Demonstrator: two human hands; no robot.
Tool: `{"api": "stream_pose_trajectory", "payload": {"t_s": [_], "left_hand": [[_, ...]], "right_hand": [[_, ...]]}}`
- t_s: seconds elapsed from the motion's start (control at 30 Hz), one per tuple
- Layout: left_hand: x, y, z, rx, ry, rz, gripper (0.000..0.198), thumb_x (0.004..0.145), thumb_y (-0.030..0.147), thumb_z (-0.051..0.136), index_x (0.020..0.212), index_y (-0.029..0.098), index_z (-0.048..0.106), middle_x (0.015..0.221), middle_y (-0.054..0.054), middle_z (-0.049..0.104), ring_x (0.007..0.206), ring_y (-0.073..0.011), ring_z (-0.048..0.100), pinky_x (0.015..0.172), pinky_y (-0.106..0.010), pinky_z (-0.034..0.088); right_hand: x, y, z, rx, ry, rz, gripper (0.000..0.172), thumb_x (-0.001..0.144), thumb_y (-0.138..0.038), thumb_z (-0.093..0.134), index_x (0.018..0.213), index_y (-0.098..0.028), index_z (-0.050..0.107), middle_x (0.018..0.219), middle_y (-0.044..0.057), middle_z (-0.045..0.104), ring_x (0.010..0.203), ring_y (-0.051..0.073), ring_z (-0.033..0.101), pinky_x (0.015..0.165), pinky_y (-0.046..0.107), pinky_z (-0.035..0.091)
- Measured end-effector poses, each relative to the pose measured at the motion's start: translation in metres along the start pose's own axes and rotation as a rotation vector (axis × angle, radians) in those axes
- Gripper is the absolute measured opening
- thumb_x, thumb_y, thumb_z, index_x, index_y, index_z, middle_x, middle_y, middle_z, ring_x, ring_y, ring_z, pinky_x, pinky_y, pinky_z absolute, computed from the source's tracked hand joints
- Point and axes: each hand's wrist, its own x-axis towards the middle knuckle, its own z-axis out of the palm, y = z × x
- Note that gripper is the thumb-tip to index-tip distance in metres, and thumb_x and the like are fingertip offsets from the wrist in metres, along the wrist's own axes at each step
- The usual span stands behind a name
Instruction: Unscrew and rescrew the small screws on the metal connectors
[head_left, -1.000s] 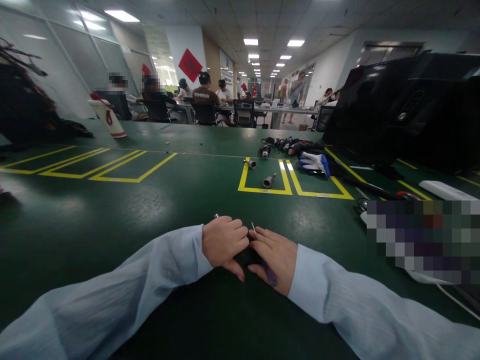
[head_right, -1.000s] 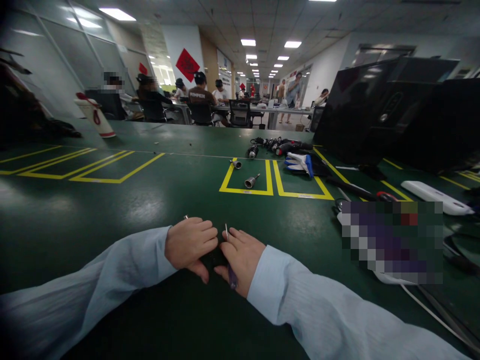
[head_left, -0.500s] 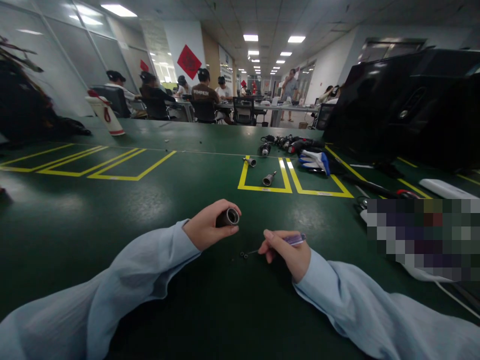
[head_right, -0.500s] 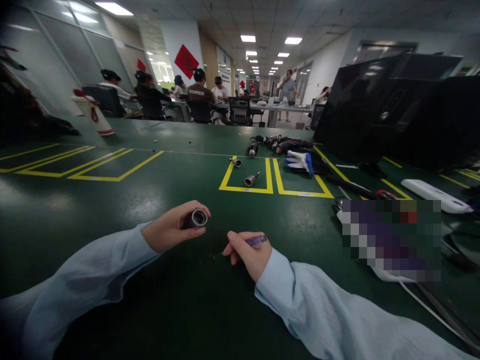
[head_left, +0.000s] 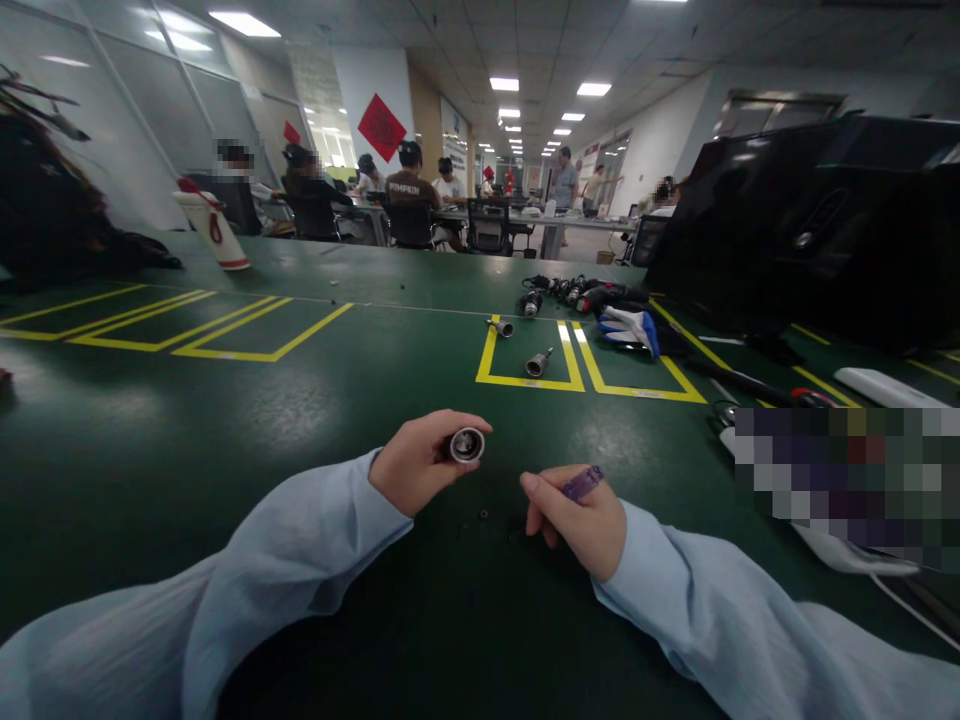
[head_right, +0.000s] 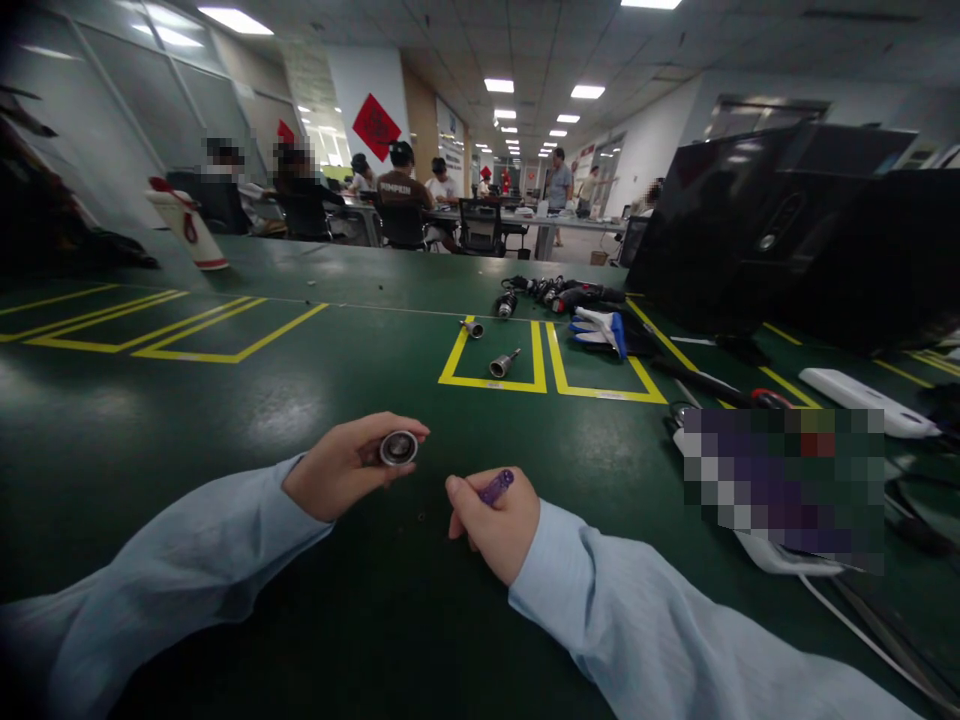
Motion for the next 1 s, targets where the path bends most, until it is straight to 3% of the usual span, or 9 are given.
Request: {"api": "stream_pose_trajectory", "payload": {"t_s": [0.1, 0.23, 0.37, 0.47, 0.67, 1.0], "left_hand": [[0.002, -0.008, 0.006, -0.278, 0.024, -0.168, 0.036, 0.063, 0.012, 0.055, 0.099, 0.012, 0.051, 0.095, -0.009, 0.058, 0.071, -0.0156, 0.060, 0.055, -0.028, 0.052], [0.005, -0.014, 0.009, -0.497, 0.061, -0.262, 0.045, 0.056, 0.004, 0.055, 0.100, 0.010, 0.052, 0.098, -0.010, 0.059, 0.084, -0.0199, 0.061, 0.076, -0.036, 0.050], [0.007, -0.017, 0.012, -0.618, 0.095, -0.289, 0.045, 0.054, 0.002, 0.058, 0.099, 0.009, 0.056, 0.093, -0.009, 0.064, 0.089, -0.0214, 0.060, 0.088, -0.041, 0.043], [0.007, -0.020, 0.015, -0.648, 0.130, -0.302, 0.045, 0.053, 0.003, 0.060, 0.098, 0.010, 0.057, 0.095, -0.009, 0.063, 0.093, -0.0223, 0.059, 0.091, -0.042, 0.040], [0.007, -0.020, 0.015, -0.613, 0.187, -0.304, 0.043, 0.053, 0.007, 0.063, 0.096, 0.009, 0.058, 0.101, -0.011, 0.061, 0.095, -0.0234, 0.058, 0.091, -0.042, 0.041], [0.007, -0.013, 0.016, -0.587, 0.241, -0.348, 0.032, 0.055, 0.013, 0.064, 0.087, 0.010, 0.061, 0.087, -0.008, 0.067, 0.086, -0.0220, 0.062, 0.086, -0.039, 0.046]], "right_hand": [[0.002, 0.007, 0.003, 0.171, 0.075, -0.002, 0.046, 0.078, -0.046, 0.043, 0.047, -0.015, 0.055, 0.038, -0.002, 0.045, 0.036, 0.008, 0.043, 0.041, 0.021, 0.033], [0.005, 0.016, 0.002, 0.334, 0.183, -0.163, 0.043, 0.081, -0.042, 0.041, 0.052, -0.016, 0.057, 0.043, -0.001, 0.048, 0.043, 0.010, 0.047, 0.047, 0.024, 0.037], [0.004, 0.009, 0.000, 0.097, 0.214, -0.390, 0.024, 0.083, -0.029, 0.042, 0.071, -0.016, 0.059, 0.061, 0.001, 0.055, 0.061, 0.014, 0.053, 0.059, 0.027, 0.040], [0.008, 0.003, 0.006, -0.109, 0.254, -0.467, 0.014, 0.079, -0.020, 0.045, 0.072, -0.016, 0.056, 0.067, 0.002, 0.054, 0.064, 0.014, 0.051, 0.060, 0.027, 0.040], [0.022, 0.005, 0.017, -0.272, 0.297, -0.605, 0.012, 0.079, -0.014, 0.044, 0.070, -0.017, 0.052, 0.066, 0.002, 0.053, 0.065, 0.013, 0.049, 0.062, 0.026, 0.039], [0.020, 0.003, 0.018, -0.401, 0.210, -0.689, 0.009, 0.079, -0.011, 0.043, 0.074, -0.017, 0.048, 0.070, 0.003, 0.053, 0.068, 0.014, 0.048, 0.064, 0.028, 0.039]]}}
